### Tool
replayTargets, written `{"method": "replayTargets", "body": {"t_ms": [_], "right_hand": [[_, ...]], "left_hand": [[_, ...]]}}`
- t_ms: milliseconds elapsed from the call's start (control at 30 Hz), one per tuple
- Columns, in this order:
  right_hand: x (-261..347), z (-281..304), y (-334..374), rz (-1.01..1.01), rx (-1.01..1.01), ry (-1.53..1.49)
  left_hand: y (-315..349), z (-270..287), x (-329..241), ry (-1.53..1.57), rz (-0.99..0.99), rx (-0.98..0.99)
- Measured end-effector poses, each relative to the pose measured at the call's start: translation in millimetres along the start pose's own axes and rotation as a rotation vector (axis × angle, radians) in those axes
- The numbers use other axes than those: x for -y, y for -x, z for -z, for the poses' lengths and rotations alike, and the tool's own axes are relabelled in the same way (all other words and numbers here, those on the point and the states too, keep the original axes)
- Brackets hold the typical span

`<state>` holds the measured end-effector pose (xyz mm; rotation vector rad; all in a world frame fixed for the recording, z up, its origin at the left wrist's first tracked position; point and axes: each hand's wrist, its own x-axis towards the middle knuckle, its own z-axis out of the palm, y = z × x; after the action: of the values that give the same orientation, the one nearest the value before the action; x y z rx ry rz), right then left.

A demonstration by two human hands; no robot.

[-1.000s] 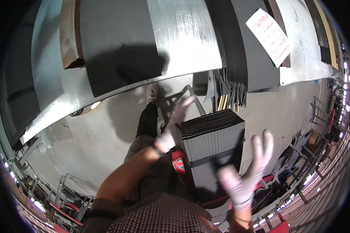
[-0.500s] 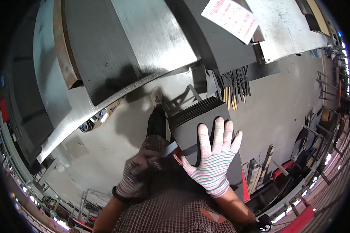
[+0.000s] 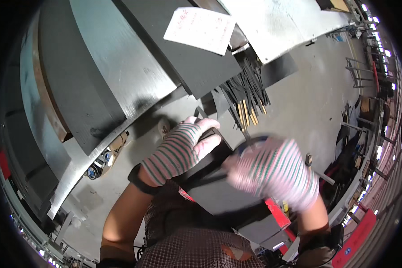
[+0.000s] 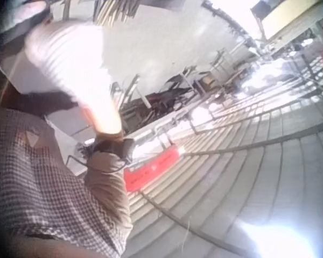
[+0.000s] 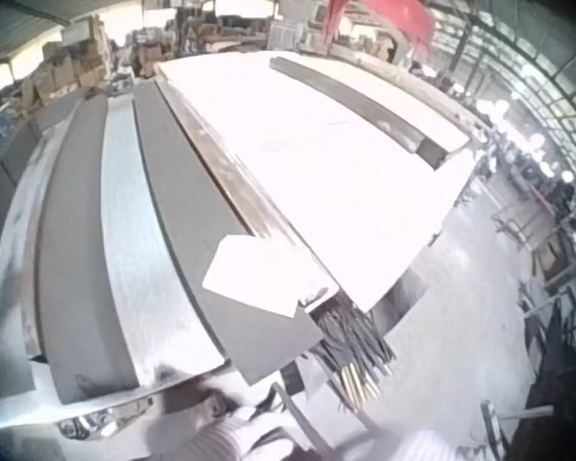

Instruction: The recorder applies adhesive tape and quality control labels to finished industrial building panels.

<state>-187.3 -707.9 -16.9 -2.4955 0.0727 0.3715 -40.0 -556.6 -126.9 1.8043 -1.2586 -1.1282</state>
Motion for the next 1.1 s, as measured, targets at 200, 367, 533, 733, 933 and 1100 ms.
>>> {"method": "replayTargets", "body": {"t_ms": [200, 367, 533, 733, 933, 1100], "right_hand": [[-157.2, -132.0, 40.2, -0.448, 0.029, -0.144], [-88.2, -96.2, 74.8, -0.579, -0.195, -0.545], [-12.6, -90.7, 108.2, -0.462, -0.1, -0.263], [25.2, -137.6, 274.7, -0.467, 0.503, -0.07], [128.7, -189.9, 341.4, -0.662, 0.445, -0.079], [235.6, -165.4, 200.8, -0.612, 0.075, -0.138]], "left_hand": [[-12.5, 2.7, -12.3, 0.078, -0.031, 0.015], [70.4, -17.8, -32.0, 0.084, 0.049, -0.866], [91.0, -72.9, -33.9, 0.723, 0.414, -0.476], [171.7, -82.3, -17.0, 1.328, 0.217, -0.424], [273.1, -96.6, 47.2, 1.644, 0.403, -0.243], [283.3, -42.8, 140.3, 2.052, -0.116, -0.097]]}}
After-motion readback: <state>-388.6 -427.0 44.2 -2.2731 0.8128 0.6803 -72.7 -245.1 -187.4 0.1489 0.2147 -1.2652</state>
